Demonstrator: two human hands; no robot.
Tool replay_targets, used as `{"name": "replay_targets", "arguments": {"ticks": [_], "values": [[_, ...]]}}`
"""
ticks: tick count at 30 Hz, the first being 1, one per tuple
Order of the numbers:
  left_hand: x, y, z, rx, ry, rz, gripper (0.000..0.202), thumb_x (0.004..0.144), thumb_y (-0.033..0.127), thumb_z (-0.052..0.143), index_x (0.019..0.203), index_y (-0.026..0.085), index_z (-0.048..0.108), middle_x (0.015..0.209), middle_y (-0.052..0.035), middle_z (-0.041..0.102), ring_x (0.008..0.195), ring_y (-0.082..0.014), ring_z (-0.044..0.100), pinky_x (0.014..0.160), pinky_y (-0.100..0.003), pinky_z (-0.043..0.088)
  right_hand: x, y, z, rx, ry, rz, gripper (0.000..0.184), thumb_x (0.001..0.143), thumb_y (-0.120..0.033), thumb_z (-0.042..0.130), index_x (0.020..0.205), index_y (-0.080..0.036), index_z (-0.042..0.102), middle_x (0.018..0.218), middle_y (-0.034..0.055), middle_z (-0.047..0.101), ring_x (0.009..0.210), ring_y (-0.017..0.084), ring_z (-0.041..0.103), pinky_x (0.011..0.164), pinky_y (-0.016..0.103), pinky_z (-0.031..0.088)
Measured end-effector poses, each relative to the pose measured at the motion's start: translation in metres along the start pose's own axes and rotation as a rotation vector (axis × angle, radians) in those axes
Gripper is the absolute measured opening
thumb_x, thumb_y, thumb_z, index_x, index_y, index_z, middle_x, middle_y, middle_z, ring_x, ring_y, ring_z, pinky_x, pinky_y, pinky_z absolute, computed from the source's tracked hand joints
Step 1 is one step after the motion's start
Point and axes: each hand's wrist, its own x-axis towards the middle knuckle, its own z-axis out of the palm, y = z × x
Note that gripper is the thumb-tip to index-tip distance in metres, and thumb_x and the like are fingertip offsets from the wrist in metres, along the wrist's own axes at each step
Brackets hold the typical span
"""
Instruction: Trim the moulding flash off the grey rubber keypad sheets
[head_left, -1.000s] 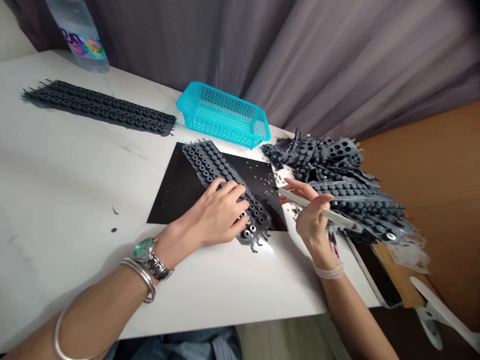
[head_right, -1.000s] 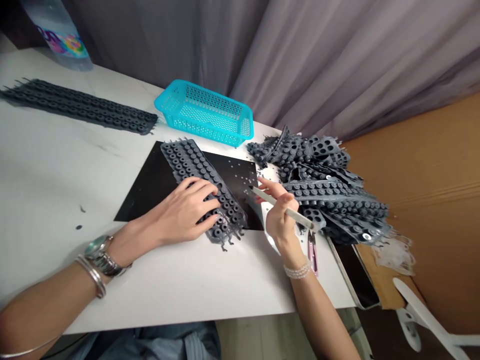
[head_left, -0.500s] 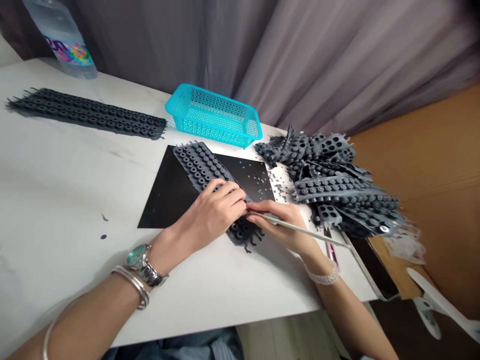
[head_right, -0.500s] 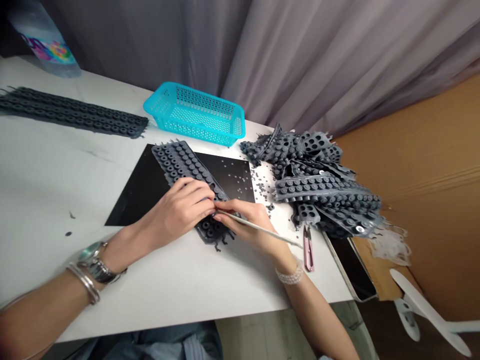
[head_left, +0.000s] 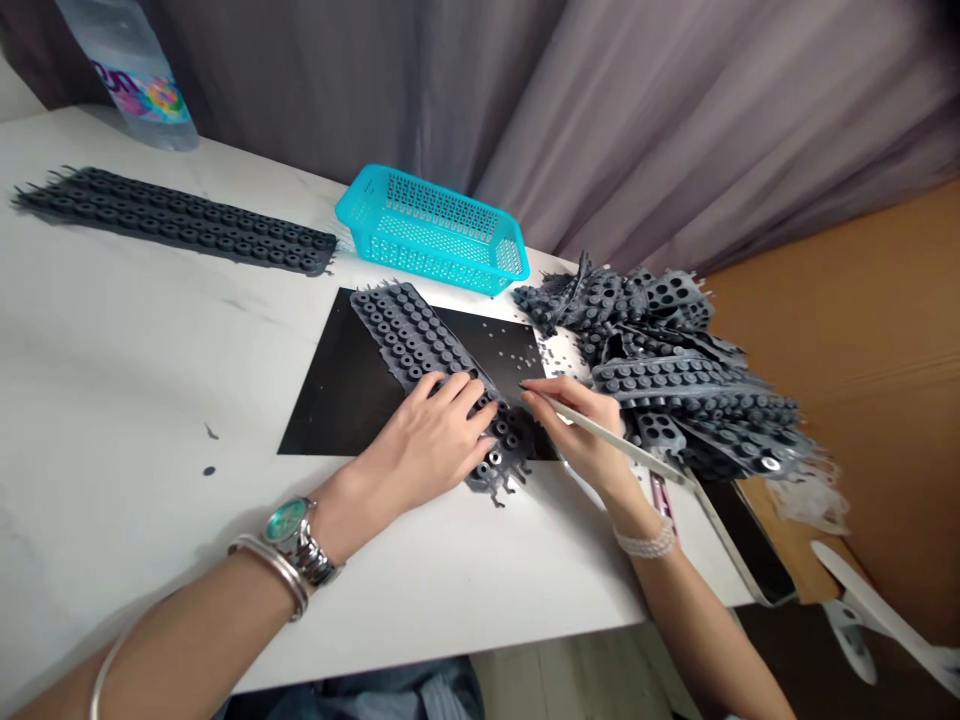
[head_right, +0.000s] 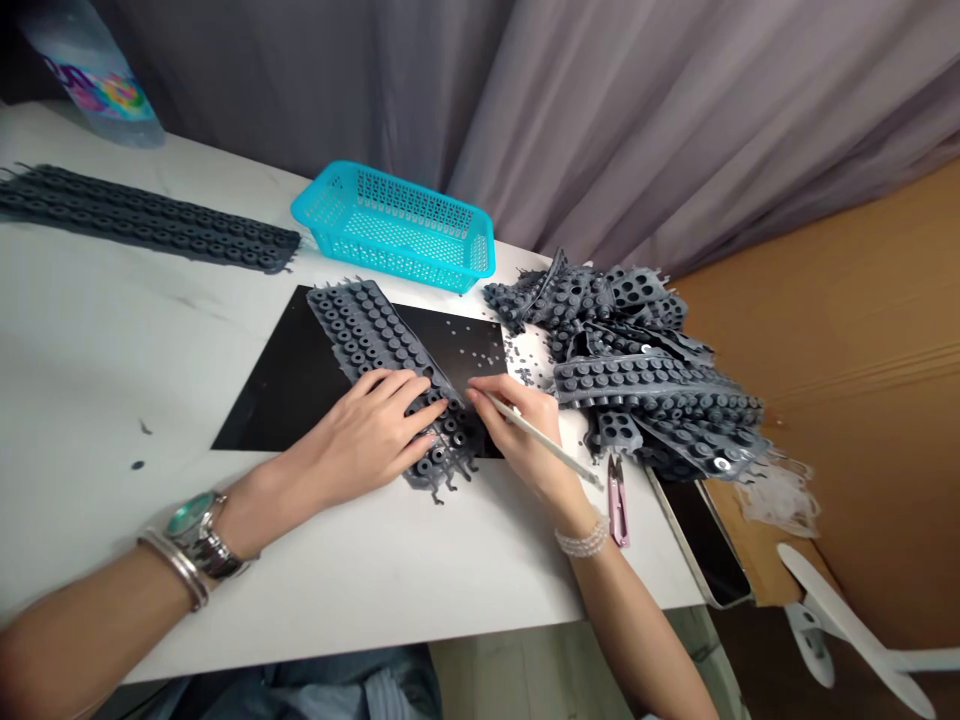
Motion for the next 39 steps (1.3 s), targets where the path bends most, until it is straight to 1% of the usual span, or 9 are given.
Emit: {"name": "replay_targets", "arguments": {"ticks": [3, 5, 8, 11, 16, 20, 23, 33, 39], "values": [[0.000, 0.000, 0.000, 0.009, 0.007, -0.008, 0.033, 0.098, 0.032, 0.043, 0.120, 0.016, 0.062, 0.120, -0.0133, 0.060, 0.116, -0.0287, 0.053, 0.095, -0.043, 0.039, 0.001, 0.002, 0.000, 0.109, 0.003, 0.129, 0.022, 0.089, -0.041, 0.063, 0.089, -0.021, 0.073, 0.074, 0.0012, 0.071, 0.063, 0.015, 0.064, 0.058, 0.026, 0.050], [0.000, 0.000, 0.001, 0.010, 0.018, -0.022, 0.033, 0.097, 0.033, 0.044, 0.119, 0.017, 0.064, 0.123, -0.0134, 0.059, 0.116, -0.0287, 0.052, 0.094, -0.043, 0.040, 0.002, 0.004, 0.000, 0.170, -0.021, 0.174, 0.027, 0.092, -0.043, 0.058, 0.101, -0.021, 0.071, 0.078, 0.0021, 0.072, 0.068, 0.017, 0.067, 0.064, 0.027, 0.053], [0.000, 0.001, 0.003, 0.007, 0.026, -0.043, 0.032, 0.097, 0.033, 0.045, 0.116, 0.018, 0.065, 0.125, -0.0132, 0.058, 0.116, -0.0286, 0.052, 0.093, -0.043, 0.041, 0.002, 0.006, 0.001, 0.201, -0.003, 0.177, 0.038, 0.096, -0.043, 0.053, 0.128, -0.023, 0.057, 0.092, 0.0033, 0.074, 0.074, 0.017, 0.069, 0.074, 0.032, 0.056], [0.000, 0.002, 0.004, 0.012, 0.017, -0.041, 0.033, 0.098, 0.033, 0.042, 0.115, 0.018, 0.066, 0.126, -0.0134, 0.058, 0.118, -0.0288, 0.051, 0.094, -0.043, 0.041, 0.001, 0.008, 0.001, 0.124, 0.047, 0.151, 0.037, 0.095, -0.041, 0.055, 0.127, -0.023, 0.054, 0.100, 0.0051, 0.075, 0.079, 0.019, 0.072, 0.075, 0.033, 0.058], [-0.001, 0.003, 0.005, 0.008, -0.008, -0.035, 0.035, 0.099, 0.033, 0.040, 0.115, 0.016, 0.065, 0.127, -0.0140, 0.057, 0.119, -0.0292, 0.050, 0.095, -0.044, 0.040, -0.001, 0.008, 0.001, -0.071, -0.008, -0.158, 0.023, 0.094, -0.027, 0.057, 0.115, -0.022, 0.066, 0.106, 0.0058, 0.074, 0.091, 0.020, 0.073, 0.084, 0.034, 0.059], [-0.001, 0.002, 0.003, -0.009, -0.019, -0.051, 0.034, 0.098, 0.034, 0.041, 0.115, 0.016, 0.065, 0.125, -0.0139, 0.057, 0.120, -0.0298, 0.049, 0.096, -0.044, 0.040, -0.001, 0.010, 0.003, -0.157, -0.120, -0.526, 0.025, 0.092, -0.014, 0.058, 0.116, -0.016, 0.066, 0.114, 0.0111, 0.072, 0.109, 0.023, 0.067, 0.094, 0.039, 0.058], [0.000, 0.002, 0.002, -0.017, -0.031, -0.058, 0.035, 0.099, 0.034, 0.040, 0.114, 0.016, 0.065, 0.125, -0.0137, 0.057, 0.120, -0.0297, 0.049, 0.097, -0.044, 0.039, -0.001, 0.016, 0.005, -0.197, -0.172, -0.671, 0.031, 0.090, -0.010, 0.059, 0.120, -0.013, 0.063, 0.118, 0.0143, 0.070, 0.117, 0.025, 0.063, 0.094, 0.041, 0.059], [-0.002, 0.002, 0.001, -0.034, -0.035, -0.065, 0.036, 0.099, 0.034, 0.037, 0.113, 0.015, 0.064, 0.126, -0.0134, 0.056, 0.120, -0.0292, 0.048, 0.098, -0.044, 0.038, -0.003, 0.026, 0.008, -0.320, -0.229, -0.745, 0.040, 0.092, -0.011, 0.058, 0.132, -0.015, 0.055, 0.124, 0.0149, 0.067, 0.118, 0.028, 0.062, 0.092, 0.047, 0.059], [-0.001, 0.003, 0.001, -0.044, -0.040, -0.069, 0.035, 0.099, 0.034, 0.038, 0.113, 0.015, 0.064, 0.126, -0.0134, 0.056, 0.120, -0.0295, 0.048, 0.098, -0.044, 0.038, -0.001, 0.023, 0.010, -0.374, -0.299, -0.720, 0.040, 0.094, -0.010, 0.054, 0.133, -0.009, 0.051, 0.131, 0.0199, 0.060, 0.130, 0.031, 0.052, 0.098, 0.049, 0.056]]}}
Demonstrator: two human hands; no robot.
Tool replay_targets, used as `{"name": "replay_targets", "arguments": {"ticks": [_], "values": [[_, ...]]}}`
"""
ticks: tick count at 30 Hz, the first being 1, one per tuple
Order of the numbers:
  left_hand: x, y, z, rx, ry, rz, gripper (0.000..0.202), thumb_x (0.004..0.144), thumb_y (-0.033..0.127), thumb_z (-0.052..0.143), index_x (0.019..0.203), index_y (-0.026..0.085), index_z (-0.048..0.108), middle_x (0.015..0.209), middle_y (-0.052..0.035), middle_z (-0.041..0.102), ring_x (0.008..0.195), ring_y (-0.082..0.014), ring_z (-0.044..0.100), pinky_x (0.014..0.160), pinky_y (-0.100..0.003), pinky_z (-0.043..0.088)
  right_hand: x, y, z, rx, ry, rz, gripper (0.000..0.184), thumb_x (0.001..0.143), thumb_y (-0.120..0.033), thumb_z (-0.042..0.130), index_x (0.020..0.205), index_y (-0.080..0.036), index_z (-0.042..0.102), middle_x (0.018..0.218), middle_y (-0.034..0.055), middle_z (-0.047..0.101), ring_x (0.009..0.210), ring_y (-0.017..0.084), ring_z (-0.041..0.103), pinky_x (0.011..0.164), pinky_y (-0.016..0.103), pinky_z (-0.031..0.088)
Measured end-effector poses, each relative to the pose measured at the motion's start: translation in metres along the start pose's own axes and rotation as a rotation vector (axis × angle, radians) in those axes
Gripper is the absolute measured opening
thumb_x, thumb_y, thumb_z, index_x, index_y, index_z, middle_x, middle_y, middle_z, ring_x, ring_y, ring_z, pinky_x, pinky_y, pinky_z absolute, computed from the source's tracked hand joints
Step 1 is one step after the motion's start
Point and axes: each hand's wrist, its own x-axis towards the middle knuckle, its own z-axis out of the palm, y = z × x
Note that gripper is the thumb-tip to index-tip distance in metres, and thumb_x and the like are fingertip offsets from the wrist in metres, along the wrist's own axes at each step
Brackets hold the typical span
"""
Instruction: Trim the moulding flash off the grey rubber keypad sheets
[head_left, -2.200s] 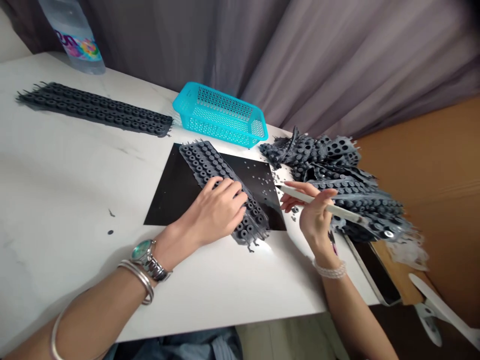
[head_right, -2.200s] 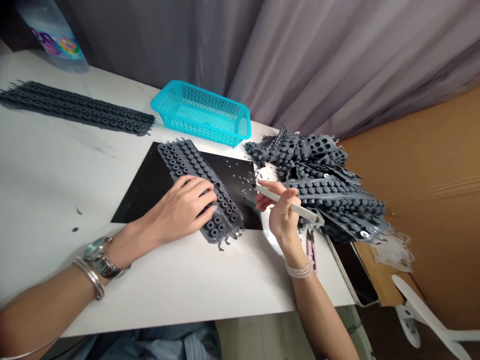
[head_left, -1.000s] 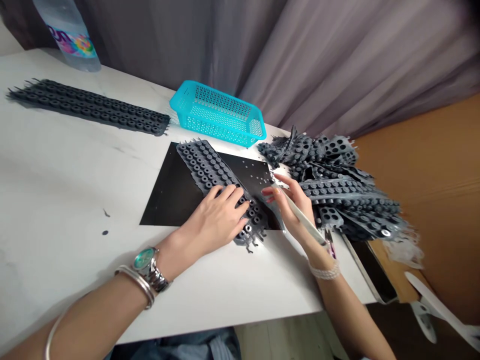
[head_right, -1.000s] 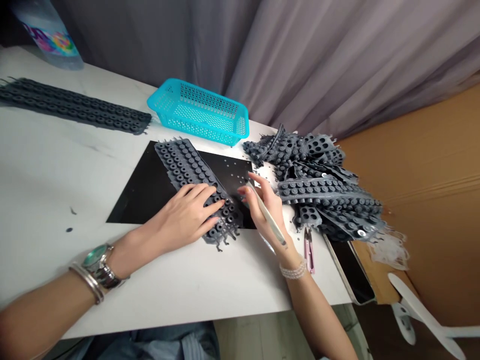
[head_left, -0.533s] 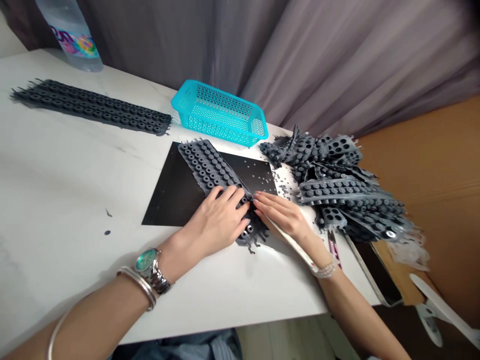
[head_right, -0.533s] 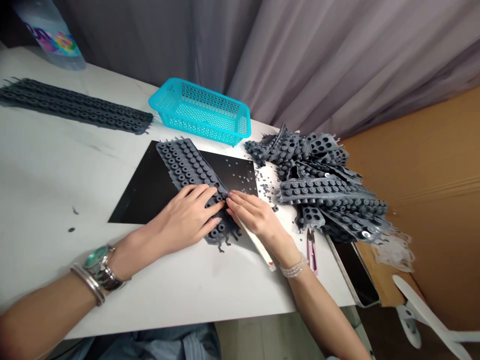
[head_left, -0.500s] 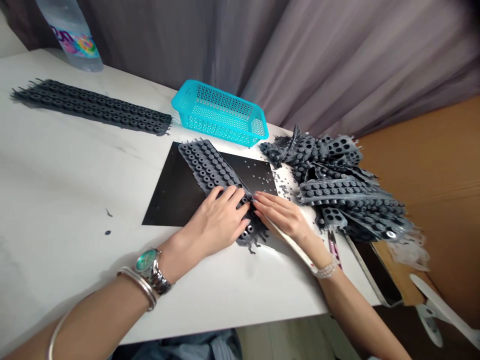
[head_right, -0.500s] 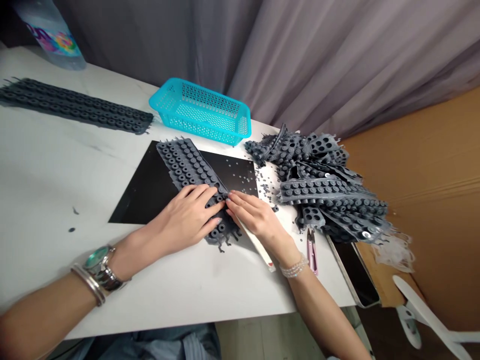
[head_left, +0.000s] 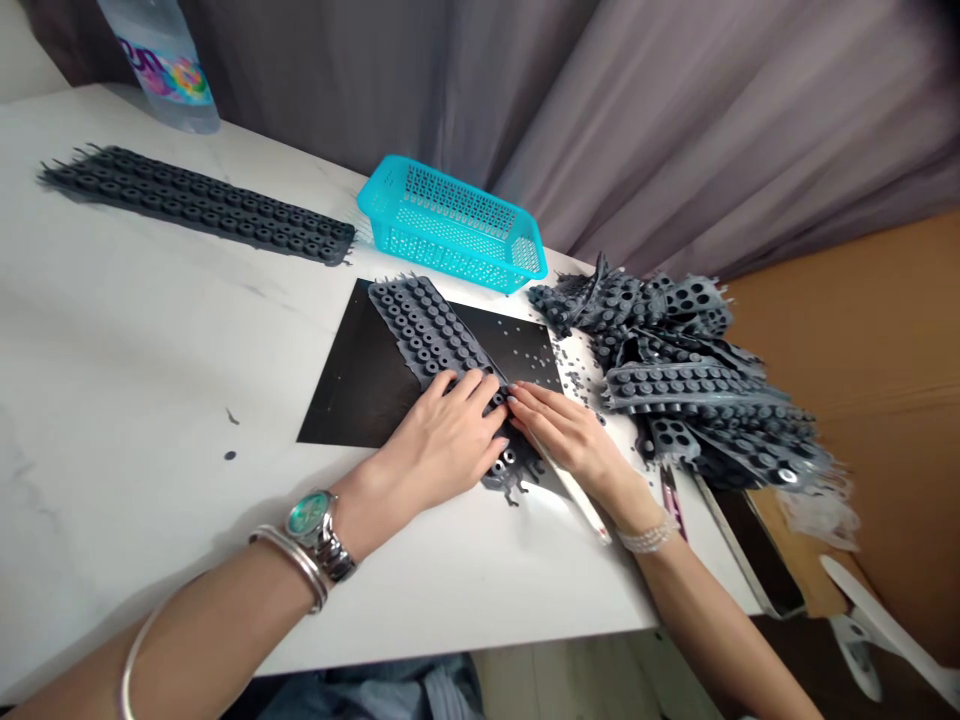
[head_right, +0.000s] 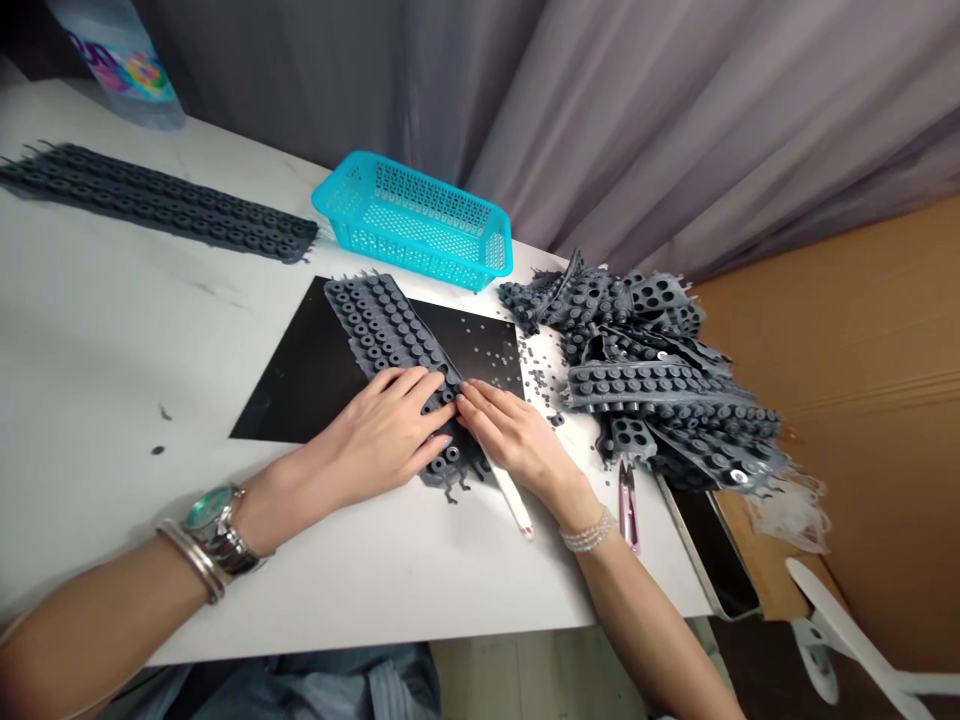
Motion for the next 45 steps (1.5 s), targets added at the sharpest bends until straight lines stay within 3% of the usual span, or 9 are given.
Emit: {"name": "replay_targets", "arguments": {"ticks": [8, 13, 16, 21, 30, 35, 39, 45], "values": [[-0.001, -0.001, 0.001, -0.028, 0.009, -0.004, 0.034, 0.097, 0.034, 0.042, 0.115, 0.015, 0.064, 0.126, -0.0129, 0.056, 0.119, -0.0296, 0.048, 0.099, -0.045, 0.038, -0.001, 0.000, 0.004, 0.023, -0.036, 0.022, 0.038, 0.097, -0.009, 0.045, 0.134, -0.009, 0.049, 0.134, 0.0211, 0.057, 0.136, 0.031, 0.045, 0.105, 0.051, 0.051], [-0.001, 0.000, 0.000, -0.022, 0.011, -0.012, 0.033, 0.096, 0.034, 0.045, 0.115, 0.016, 0.065, 0.127, -0.0136, 0.056, 0.120, -0.0297, 0.048, 0.098, -0.045, 0.039, 0.000, -0.002, 0.006, 0.030, -0.006, 0.097, 0.035, 0.098, -0.011, 0.042, 0.131, -0.011, 0.051, 0.131, 0.0200, 0.060, 0.131, 0.030, 0.050, 0.103, 0.049, 0.053], [-0.002, 0.000, 0.000, -0.019, 0.021, -0.011, 0.033, 0.096, 0.034, 0.046, 0.116, 0.017, 0.065, 0.129, -0.0139, 0.055, 0.121, -0.0299, 0.047, 0.098, -0.044, 0.039, 0.001, 0.002, 0.009, 0.045, 0.064, 0.161, 0.033, 0.098, -0.012, 0.043, 0.130, -0.014, 0.052, 0.128, 0.0184, 0.062, 0.127, 0.028, 0.054, 0.100, 0.047, 0.054], [-0.002, -0.001, 0.003, -0.012, 0.033, 0.001, 0.033, 0.096, 0.033, 0.046, 0.117, 0.017, 0.065, 0.130, -0.0147, 0.055, 0.122, -0.0305, 0.046, 0.097, -0.045, 0.039, -0.001, 0.010, 0.009, 0.043, 0.291, 0.398, 0.025, 0.098, -0.019, 0.045, 0.120, -0.020, 0.057, 0.115, 0.0125, 0.067, 0.106, 0.022, 0.066, 0.091, 0.039, 0.057], [-0.002, -0.004, -0.007, -0.041, -0.002, 0.001, 0.032, 0.095, 0.034, 0.048, 0.118, 0.020, 0.065, 0.127, -0.0136, 0.055, 0.120, -0.0305, 0.047, 0.094, -0.044, 0.042, 0.000, 0.010, -0.005, 0.041, 0.328, 0.500, 0.019, 0.095, -0.025, 0.055, 0.110, -0.022, 0.067, 0.112, 0.0096, 0.069, 0.103, 0.024, 0.065, 0.091, 0.043, 0.055], [-0.002, -0.007, -0.012, -0.103, -0.025, -0.012, 0.034, 0.092, 0.034, 0.052, 0.119, 0.017, 0.064, 0.124, -0.0145, 0.054, 0.118, -0.0299, 0.049, 0.093, -0.043, 0.044, 0.009, -0.007, -0.005, 0.262, 0.237, 0.339, 0.025, 0.096, -0.021, 0.055, 0.119, -0.023, 0.064, 0.107, 0.0070, 0.070, 0.097, 0.020, 0.067, 0.086, 0.036, 0.058], [-0.003, -0.007, -0.010, -0.103, -0.033, -0.022, 0.039, 0.092, 0.035, 0.050, 0.118, 0.009, 0.061, 0.122, -0.0176, 0.055, 0.117, -0.0318, 0.048, 0.095, -0.045, 0.043, 0.016, -0.015, -0.005, 0.251, 0.180, 0.235, 0.027, 0.095, -0.020, 0.055, 0.122, -0.019, 0.063, 0.108, 0.0103, 0.071, 0.101, 0.022, 0.066, 0.087, 0.038, 0.058], [-0.002, -0.007, -0.008, -0.118, -0.028, -0.038, 0.037, 0.091, 0.036, 0.051, 0.116, 0.011, 0.061, 0.121, -0.0158, 0.056, 0.116, -0.0313, 0.049, 0.094, -0.045, 0.042, 0.017, -0.010, -0.002, 0.224, 0.147, 0.161, 0.028, 0.096, -0.019, 0.054, 0.122, -0.017, 0.062, 0.110, 0.0129, 0.070, 0.102, 0.023, 0.066, 0.087, 0.039, 0.059]]}}
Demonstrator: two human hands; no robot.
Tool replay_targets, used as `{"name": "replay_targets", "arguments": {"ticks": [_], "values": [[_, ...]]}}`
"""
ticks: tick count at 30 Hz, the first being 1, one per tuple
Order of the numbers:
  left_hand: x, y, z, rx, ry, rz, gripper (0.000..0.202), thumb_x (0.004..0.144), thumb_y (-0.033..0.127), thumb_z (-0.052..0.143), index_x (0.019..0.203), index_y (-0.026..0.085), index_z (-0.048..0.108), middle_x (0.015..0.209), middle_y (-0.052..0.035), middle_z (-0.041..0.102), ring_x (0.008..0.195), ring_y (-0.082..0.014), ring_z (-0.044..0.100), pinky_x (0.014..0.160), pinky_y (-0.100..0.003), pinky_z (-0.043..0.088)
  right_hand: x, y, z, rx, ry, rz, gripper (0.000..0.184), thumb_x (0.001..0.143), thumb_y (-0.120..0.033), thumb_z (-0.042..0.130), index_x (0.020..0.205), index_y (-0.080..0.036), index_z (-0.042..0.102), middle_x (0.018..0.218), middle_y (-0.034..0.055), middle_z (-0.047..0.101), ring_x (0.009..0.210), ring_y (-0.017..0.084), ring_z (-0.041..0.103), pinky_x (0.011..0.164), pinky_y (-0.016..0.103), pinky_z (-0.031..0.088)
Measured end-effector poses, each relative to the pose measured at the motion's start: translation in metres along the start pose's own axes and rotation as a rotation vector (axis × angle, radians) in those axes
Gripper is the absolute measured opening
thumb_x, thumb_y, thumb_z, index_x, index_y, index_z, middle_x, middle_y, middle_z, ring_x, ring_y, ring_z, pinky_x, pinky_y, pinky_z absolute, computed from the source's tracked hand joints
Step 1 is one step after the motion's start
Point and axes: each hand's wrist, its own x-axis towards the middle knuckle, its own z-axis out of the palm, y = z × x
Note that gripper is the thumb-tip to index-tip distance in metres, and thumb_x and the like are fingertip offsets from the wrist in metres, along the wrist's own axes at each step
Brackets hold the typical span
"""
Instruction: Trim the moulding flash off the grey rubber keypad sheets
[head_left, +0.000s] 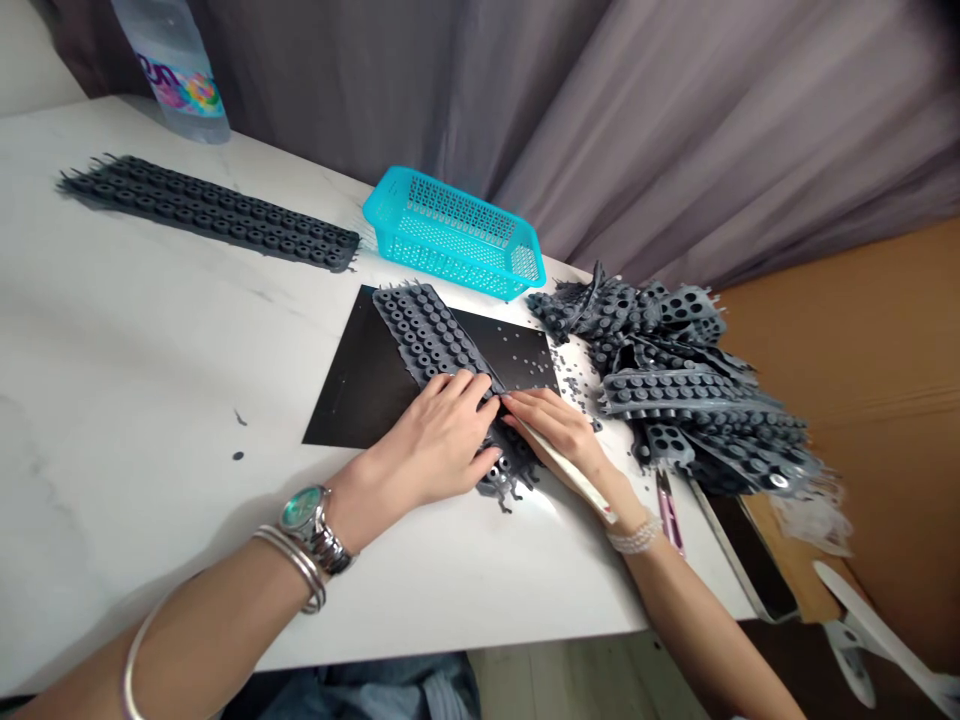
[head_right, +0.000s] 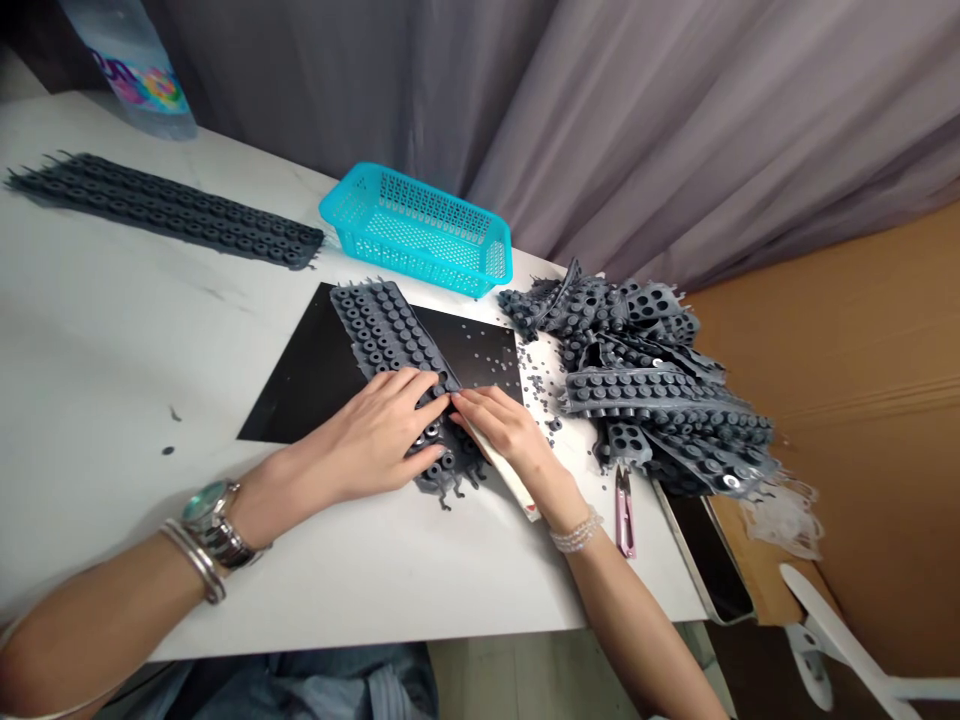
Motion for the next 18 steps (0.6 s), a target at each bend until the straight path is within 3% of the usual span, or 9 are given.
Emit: {"name": "replay_targets", "arguments": {"ticks": [5, 11, 18], "values": [[-0.001, 0.000, 0.000, -0.007, 0.006, -0.006, 0.034, 0.090, 0.037, 0.051, 0.111, 0.012, 0.063, 0.121, -0.0147, 0.056, 0.113, -0.0306, 0.050, 0.094, -0.044, 0.042, -0.004, 0.011, 0.008, -0.055, -0.017, -0.050, 0.034, 0.095, -0.017, 0.054, 0.129, -0.019, 0.057, 0.114, 0.0125, 0.069, 0.105, 0.024, 0.064, 0.088, 0.042, 0.059], [-0.001, 0.000, 0.000, -0.011, -0.010, -0.010, 0.037, 0.090, 0.036, 0.051, 0.114, 0.010, 0.063, 0.122, -0.0150, 0.056, 0.115, -0.0309, 0.049, 0.097, -0.045, 0.041, -0.001, 0.014, 0.011, -0.137, -0.077, -0.074, 0.031, 0.096, -0.017, 0.051, 0.127, -0.016, 0.056, 0.136, 0.0174, 0.057, 0.125, 0.028, 0.054, 0.099, 0.048, 0.054], [-0.001, -0.001, 0.001, -0.020, 0.003, -0.008, 0.036, 0.089, 0.035, 0.053, 0.115, 0.012, 0.063, 0.122, -0.0143, 0.057, 0.115, -0.0300, 0.048, 0.096, -0.044, 0.041, 0.002, 0.014, 0.013, -0.089, -0.140, -0.030, 0.027, 0.099, -0.019, 0.046, 0.124, -0.017, 0.055, 0.127, 0.0164, 0.062, 0.119, 0.026, 0.058, 0.098, 0.046, 0.055]]}}
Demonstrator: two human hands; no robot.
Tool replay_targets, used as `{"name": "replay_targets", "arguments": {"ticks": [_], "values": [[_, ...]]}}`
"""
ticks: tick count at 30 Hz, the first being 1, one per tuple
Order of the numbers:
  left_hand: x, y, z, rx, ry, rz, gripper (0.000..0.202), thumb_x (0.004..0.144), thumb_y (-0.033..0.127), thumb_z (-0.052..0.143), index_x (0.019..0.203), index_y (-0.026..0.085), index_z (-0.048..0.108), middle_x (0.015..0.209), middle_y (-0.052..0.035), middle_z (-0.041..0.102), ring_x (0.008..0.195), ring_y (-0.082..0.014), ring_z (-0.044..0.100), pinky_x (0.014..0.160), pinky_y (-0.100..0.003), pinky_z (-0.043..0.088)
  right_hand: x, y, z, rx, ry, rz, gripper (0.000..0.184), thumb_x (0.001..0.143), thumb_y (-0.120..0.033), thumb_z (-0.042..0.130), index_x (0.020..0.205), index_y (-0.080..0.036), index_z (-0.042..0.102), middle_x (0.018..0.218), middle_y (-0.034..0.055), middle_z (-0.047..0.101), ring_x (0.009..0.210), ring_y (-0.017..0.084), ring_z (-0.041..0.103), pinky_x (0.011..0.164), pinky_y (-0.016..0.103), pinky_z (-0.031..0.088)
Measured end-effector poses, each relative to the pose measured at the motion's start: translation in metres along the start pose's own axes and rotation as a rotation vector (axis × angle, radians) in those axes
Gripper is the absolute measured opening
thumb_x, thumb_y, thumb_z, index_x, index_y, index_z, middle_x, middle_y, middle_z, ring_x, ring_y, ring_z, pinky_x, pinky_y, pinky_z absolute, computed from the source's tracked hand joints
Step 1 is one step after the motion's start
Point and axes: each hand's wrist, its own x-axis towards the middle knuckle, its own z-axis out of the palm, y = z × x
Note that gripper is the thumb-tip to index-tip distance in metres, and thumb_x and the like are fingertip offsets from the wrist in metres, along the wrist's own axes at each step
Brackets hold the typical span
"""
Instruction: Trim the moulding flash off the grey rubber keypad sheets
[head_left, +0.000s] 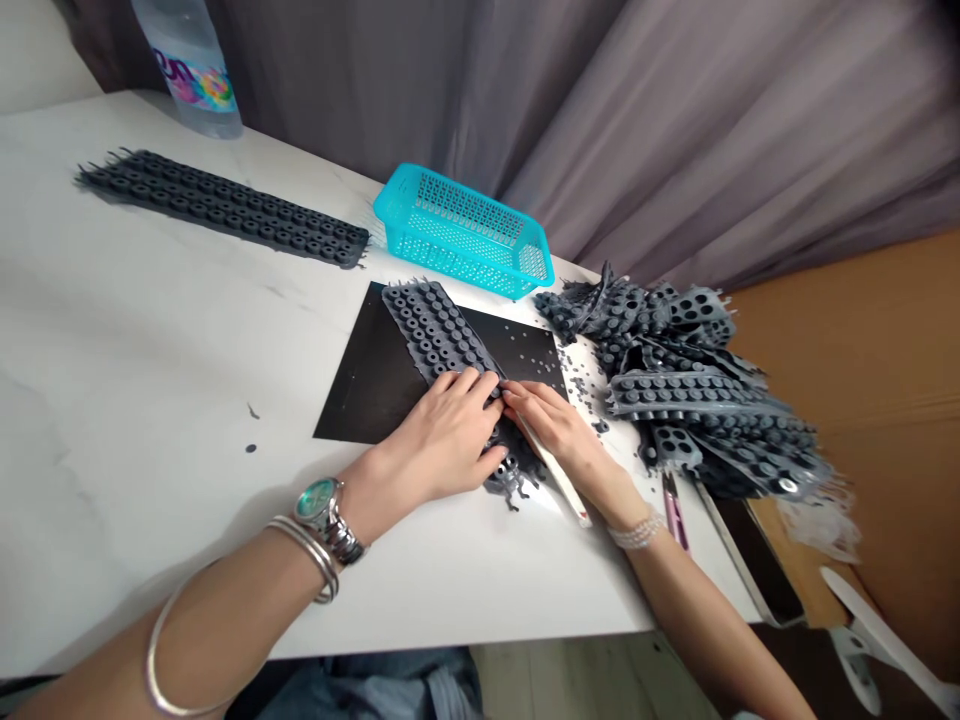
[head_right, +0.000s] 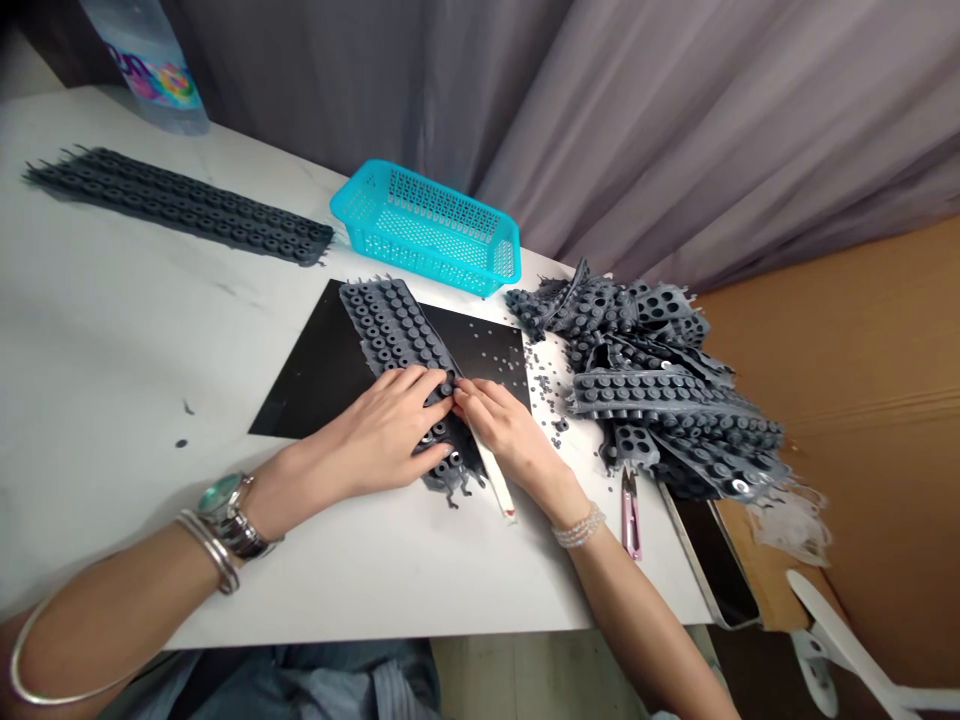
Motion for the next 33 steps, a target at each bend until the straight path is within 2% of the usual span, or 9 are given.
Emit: {"name": "replay_targets", "arguments": {"ticks": [3, 6, 10, 13, 15, 18, 21, 25, 33], "values": [[0.000, 0.000, -0.001, -0.016, -0.010, -0.008, 0.036, 0.089, 0.035, 0.054, 0.115, 0.012, 0.064, 0.122, -0.0141, 0.056, 0.115, -0.0298, 0.048, 0.096, -0.044, 0.041, 0.003, 0.000, 0.003, 0.041, 0.025, 0.027, 0.025, 0.100, -0.019, 0.044, 0.122, -0.019, 0.056, 0.125, 0.0144, 0.063, 0.113, 0.023, 0.061, 0.093, 0.041, 0.057], [0.000, 0.000, -0.001, -0.011, -0.021, -0.007, 0.036, 0.090, 0.036, 0.054, 0.115, 0.013, 0.064, 0.123, -0.0139, 0.055, 0.116, -0.0303, 0.048, 0.096, -0.044, 0.041, 0.004, 0.001, 0.005, 0.101, 0.139, 0.095, 0.022, 0.100, -0.021, 0.044, 0.118, -0.021, 0.057, 0.118, 0.0112, 0.066, 0.105, 0.020, 0.065, 0.089, 0.034, 0.057], [0.001, -0.002, 0.000, 0.018, -0.021, 0.001, 0.037, 0.089, 0.037, 0.054, 0.117, 0.014, 0.064, 0.128, -0.0154, 0.053, 0.118, -0.0319, 0.047, 0.096, -0.045, 0.042, -0.005, 0.011, -0.001, 0.054, 0.403, 0.417, 0.022, 0.099, -0.031, 0.046, 0.114, -0.022, 0.061, 0.107, 0.0089, 0.071, 0.096, 0.021, 0.069, 0.084, 0.035, 0.057], [0.000, -0.002, 0.000, 0.036, -0.018, 0.010, 0.039, 0.090, 0.039, 0.054, 0.119, 0.014, 0.063, 0.129, -0.0158, 0.053, 0.119, -0.0320, 0.048, 0.096, -0.045, 0.043, -0.015, 0.022, -0.009, 0.014, 0.442, 0.613, 0.024, 0.098, -0.036, 0.049, 0.108, -0.021, 0.065, 0.096, 0.0080, 0.073, 0.085, 0.023, 0.071, 0.078, 0.038, 0.057], [0.000, 0.001, -0.001, 0.064, -0.014, 0.020, 0.040, 0.092, 0.038, 0.052, 0.122, 0.013, 0.061, 0.128, -0.0164, 0.054, 0.119, -0.0315, 0.048, 0.096, -0.044, 0.043, -0.018, 0.024, -0.013, 0.028, 0.397, 0.573, 0.022, 0.096, -0.035, 0.053, 0.103, -0.020, 0.067, 0.103, 0.0095, 0.073, 0.093, 0.024, 0.070, 0.084, 0.041, 0.056], [-0.002, 0.007, -0.002, 0.137, -0.007, 0.032, 0.041, 0.093, 0.034, 0.050, 0.124, 0.009, 0.058, 0.124, -0.0183, 0.056, 0.116, -0.0314, 0.051, 0.096, -0.043, 0.043, -0.013, 0.014, -0.016, 0.072, 0.359, 0.403, 0.017, 0.095, -0.030, 0.055, 0.103, -0.022, 0.068, 0.114, 0.0091, 0.070, 0.106, 0.024, 0.065, 0.092, 0.042, 0.054], [-0.004, 0.013, -0.001, 0.198, -0.007, 0.014, 0.039, 0.094, 0.034, 0.049, 0.120, 0.006, 0.059, 0.117, -0.0195, 0.059, 0.112, -0.0320, 0.052, 0.097, -0.045, 0.042, -0.003, -0.006, -0.016, 0.152, 0.289, 0.240, 0.019, 0.096, -0.023, 0.054, 0.110, -0.023, 0.067, 0.112, 0.0073, 0.070, 0.105, 0.021, 0.064, 0.091, 0.040, 0.056], [-0.005, 0.015, -0.001, 0.236, -0.019, -0.059, 0.038, 0.094, 0.038, 0.048, 0.113, 0.007, 0.063, 0.116, -0.0186, 0.059, 0.114, -0.0324, 0.051, 0.097, -0.045, 0.042, 0.004, -0.020, -0.011, 0.185, 0.164, 0.063, 0.022, 0.095, -0.017, 0.056, 0.114, -0.019, 0.066, 0.115, 0.0102, 0.069, 0.106, 0.021, 0.062, 0.090, 0.039, 0.057], [-0.008, 0.013, 0.006, 0.289, -0.063, -0.064, 0.046, 0.097, 0.043, 0.042, 0.123, 0.010, 0.060, 0.127, -0.0165, 0.058, 0.121, -0.0331, 0.048, 0.103, -0.049, 0.037, 0.003, -0.014, -0.007, 0.140, 0.128, 0.014, 0.024, 0.096, -0.017, 0.054, 0.118, -0.018, 0.064, 0.117, 0.0115, 0.069, 0.107, 0.022, 0.061, 0.088, 0.040, 0.058]]}}
